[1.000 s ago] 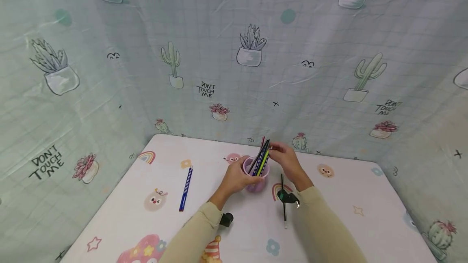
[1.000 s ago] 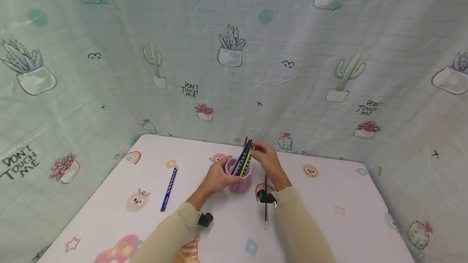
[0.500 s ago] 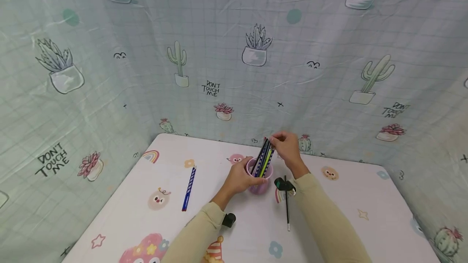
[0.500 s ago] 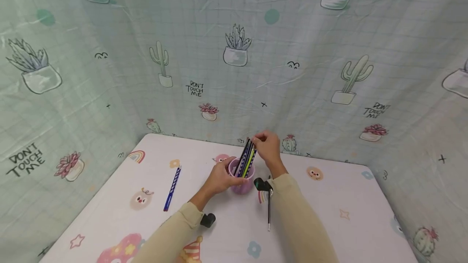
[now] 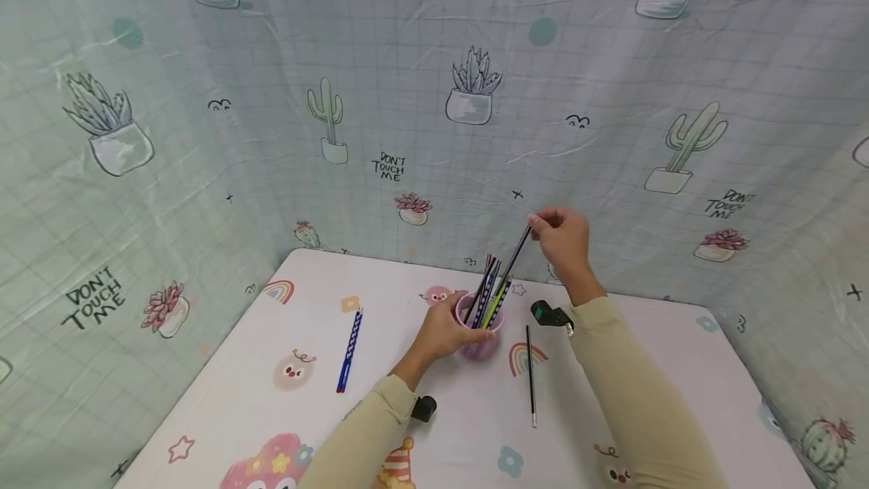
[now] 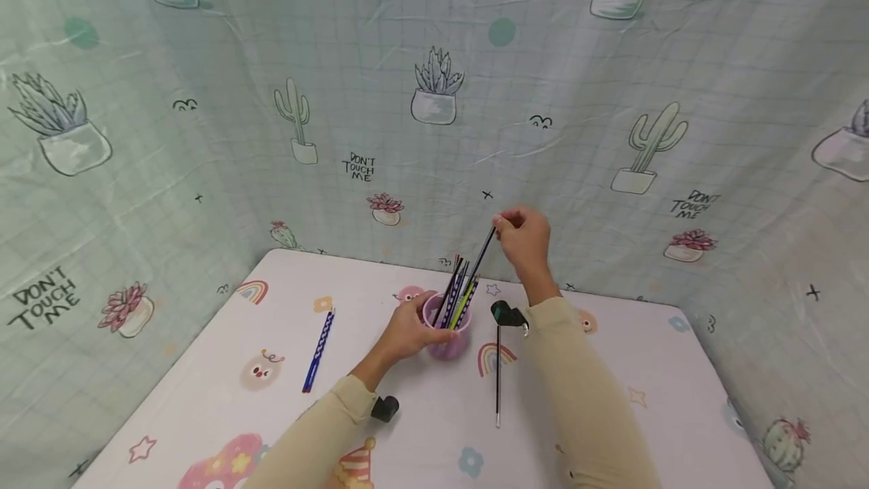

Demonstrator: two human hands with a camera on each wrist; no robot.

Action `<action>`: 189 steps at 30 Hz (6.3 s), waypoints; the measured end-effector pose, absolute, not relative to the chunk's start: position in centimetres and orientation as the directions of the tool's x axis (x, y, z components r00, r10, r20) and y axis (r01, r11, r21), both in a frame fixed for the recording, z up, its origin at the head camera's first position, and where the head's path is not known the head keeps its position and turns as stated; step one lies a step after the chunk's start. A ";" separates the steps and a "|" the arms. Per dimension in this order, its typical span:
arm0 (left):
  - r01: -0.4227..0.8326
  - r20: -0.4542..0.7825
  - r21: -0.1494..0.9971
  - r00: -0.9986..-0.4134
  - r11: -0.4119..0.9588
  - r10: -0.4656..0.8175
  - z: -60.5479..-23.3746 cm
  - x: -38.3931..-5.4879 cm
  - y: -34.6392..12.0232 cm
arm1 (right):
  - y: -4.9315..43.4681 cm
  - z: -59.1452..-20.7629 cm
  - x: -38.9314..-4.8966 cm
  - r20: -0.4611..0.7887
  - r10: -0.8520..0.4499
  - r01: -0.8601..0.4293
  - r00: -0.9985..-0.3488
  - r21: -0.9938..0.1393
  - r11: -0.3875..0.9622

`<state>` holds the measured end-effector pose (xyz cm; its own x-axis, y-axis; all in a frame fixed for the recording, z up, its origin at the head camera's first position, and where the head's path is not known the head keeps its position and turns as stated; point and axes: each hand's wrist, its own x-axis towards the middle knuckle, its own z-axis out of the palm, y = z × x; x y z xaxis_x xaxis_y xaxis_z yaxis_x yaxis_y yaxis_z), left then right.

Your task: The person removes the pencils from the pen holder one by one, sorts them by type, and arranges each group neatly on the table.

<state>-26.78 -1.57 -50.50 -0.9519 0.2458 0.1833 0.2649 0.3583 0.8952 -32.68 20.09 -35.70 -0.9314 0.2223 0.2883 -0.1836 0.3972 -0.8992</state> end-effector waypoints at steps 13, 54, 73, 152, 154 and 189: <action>0.245 0.165 0.896 -0.958 0.372 0.234 -50.6 -26.8 -1.5 | 24.2 -31.2 -31.1 0.247 0.171 -0.198 -0.954 -0.946 0.258; 0.227 0.146 0.896 -0.962 0.382 0.230 -50.4 -26.6 -1.5 | 24.1 -38.2 -30.4 -0.067 0.053 0.084 -0.996 -0.893 0.442; 0.225 0.144 0.893 -0.963 0.389 0.226 -50.7 -27.0 -1.5 | 24.5 -42.8 -30.6 -0.145 0.051 0.152 -0.988 -0.885 0.441; 0.200 0.121 0.891 -0.970 0.408 0.211 -50.4 -27.3 -1.1 | 25.0 -51.8 -31.1 -0.330 0.121 0.346 -0.936 -0.800 0.490; 0.193 0.115 0.893 -0.971 0.407 0.209 -50.4 -27.2 -1.1 | 25.1 -51.8 -31.0 -0.327 0.119 0.342 -0.937 -0.799 0.495; 0.247 0.162 0.890 -0.957 0.383 0.241 -50.4 -27.6 -0.9 | 17.8 -52.3 -27.6 0.037 -0.170 -0.116 -0.985 -0.867 0.485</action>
